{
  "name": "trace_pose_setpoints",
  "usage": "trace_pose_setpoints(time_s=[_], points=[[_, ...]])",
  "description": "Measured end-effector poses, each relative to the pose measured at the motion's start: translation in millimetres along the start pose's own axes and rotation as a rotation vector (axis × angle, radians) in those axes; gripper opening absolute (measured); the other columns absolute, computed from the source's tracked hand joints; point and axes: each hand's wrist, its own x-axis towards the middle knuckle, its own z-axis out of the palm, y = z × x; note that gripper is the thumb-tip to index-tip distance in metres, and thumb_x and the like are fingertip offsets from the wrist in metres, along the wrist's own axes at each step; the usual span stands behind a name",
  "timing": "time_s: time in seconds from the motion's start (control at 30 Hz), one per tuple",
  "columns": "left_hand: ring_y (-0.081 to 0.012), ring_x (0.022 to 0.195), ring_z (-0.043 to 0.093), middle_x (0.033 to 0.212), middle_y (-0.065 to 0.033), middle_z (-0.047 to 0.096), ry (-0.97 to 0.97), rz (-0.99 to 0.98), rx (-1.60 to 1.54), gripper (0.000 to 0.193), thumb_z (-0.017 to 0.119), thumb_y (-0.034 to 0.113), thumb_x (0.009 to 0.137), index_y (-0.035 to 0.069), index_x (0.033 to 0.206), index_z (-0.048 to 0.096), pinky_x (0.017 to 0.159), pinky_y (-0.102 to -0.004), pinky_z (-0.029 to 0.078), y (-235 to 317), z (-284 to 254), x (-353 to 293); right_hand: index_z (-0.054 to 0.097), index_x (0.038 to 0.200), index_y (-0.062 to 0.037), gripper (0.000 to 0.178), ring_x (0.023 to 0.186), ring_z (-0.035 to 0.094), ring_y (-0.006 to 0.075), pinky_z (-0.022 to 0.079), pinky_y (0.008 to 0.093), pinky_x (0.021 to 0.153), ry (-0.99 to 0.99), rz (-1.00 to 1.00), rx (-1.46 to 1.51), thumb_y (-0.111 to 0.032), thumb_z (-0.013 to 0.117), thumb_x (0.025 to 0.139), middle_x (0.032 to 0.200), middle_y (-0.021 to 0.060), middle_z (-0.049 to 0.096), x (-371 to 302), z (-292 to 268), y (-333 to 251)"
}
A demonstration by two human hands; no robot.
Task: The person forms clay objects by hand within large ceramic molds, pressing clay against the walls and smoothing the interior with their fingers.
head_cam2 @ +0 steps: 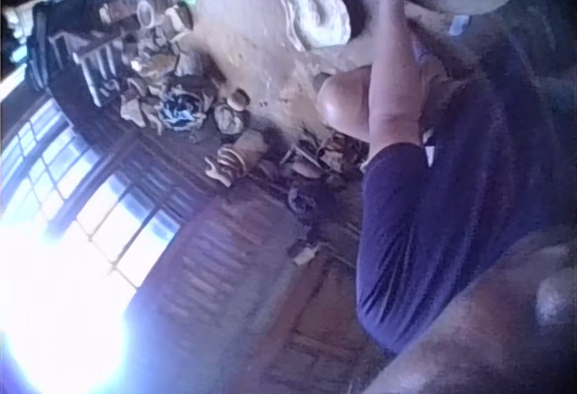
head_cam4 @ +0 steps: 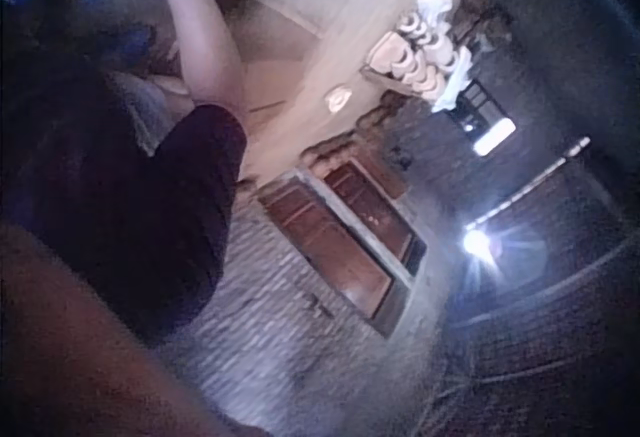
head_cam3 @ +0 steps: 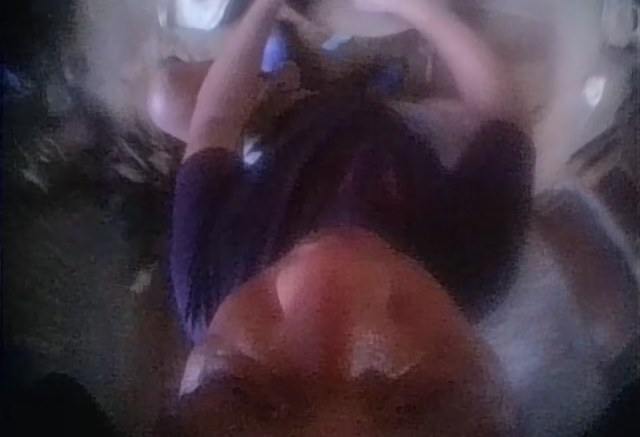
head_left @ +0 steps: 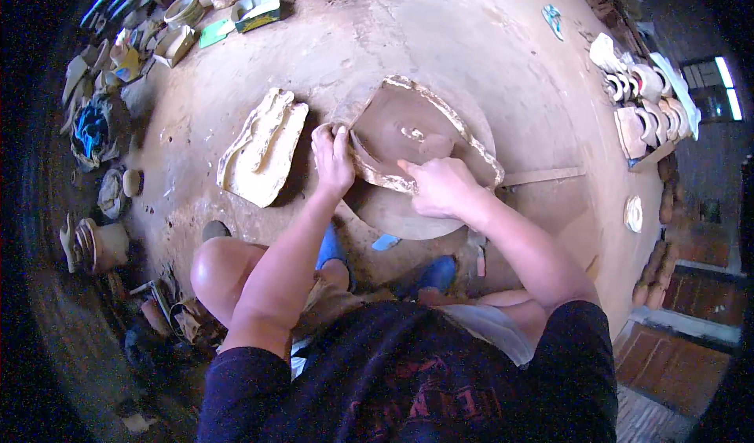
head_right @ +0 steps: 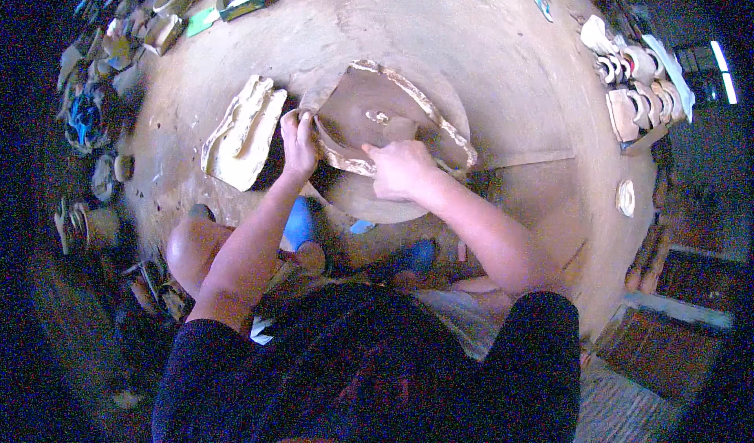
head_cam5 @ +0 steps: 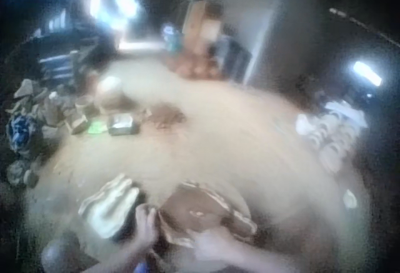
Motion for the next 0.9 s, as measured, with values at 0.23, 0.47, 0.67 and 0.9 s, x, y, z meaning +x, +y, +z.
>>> trace_pose_setpoints(time_s=[0.23,0.47,0.67,0.9], points=[[-0.0407,0.126,0.047,0.131,-0.0242,0.051,-0.087,-0.399,-0.291,0.052,0.044,0.042,0.105,-0.003,0.128,0.056,0.110,-0.0478,0.036,23,-5,15,0.075,0.118,-0.0068,0.040,0.096,0.073,0.0368,0.057,0.0507,0.086,-0.035,0.250,0.048,-0.026,0.064,0.086,0.099,0.0233,0.074,-25,18,15],[-0.0406,0.127,0.046,0.132,-0.0247,0.051,-0.040,-0.370,-0.295,0.050,0.038,0.038,0.108,-0.005,0.129,0.054,0.113,-0.0462,0.033,23,-6,-1,0.080,0.097,-0.0046,0.023,0.092,0.074,0.0325,0.058,0.0449,0.081,0.491,0.067,0.552,-0.024,0.075,0.085,0.093,0.0215,0.075,56,0,-19],[-0.0410,0.129,0.045,0.133,-0.0249,0.050,-0.038,-0.469,-0.354,0.052,0.037,0.040,0.107,-0.003,0.131,0.053,0.111,-0.0507,0.034,42,-17,-1,0.080,0.086,-0.0035,0.024,0.081,0.075,0.0340,0.058,0.0443,0.078,0.441,0.167,0.545,-0.027,0.076,0.085,0.084,0.0216,0.075,104,-9,-33],[-0.0409,0.130,0.044,0.136,-0.0236,0.047,-0.088,-0.505,-0.323,0.051,0.040,0.040,0.105,-0.002,0.131,0.052,0.111,-0.0509,0.033,38,-15,1,0.079,0.086,-0.0010,0.024,0.082,0.073,0.0380,0.057,0.0473,0.080,0.398,0.069,0.422,-0.023,0.071,0.087,0.083,0.0244,0.073,95,-9,-42]])
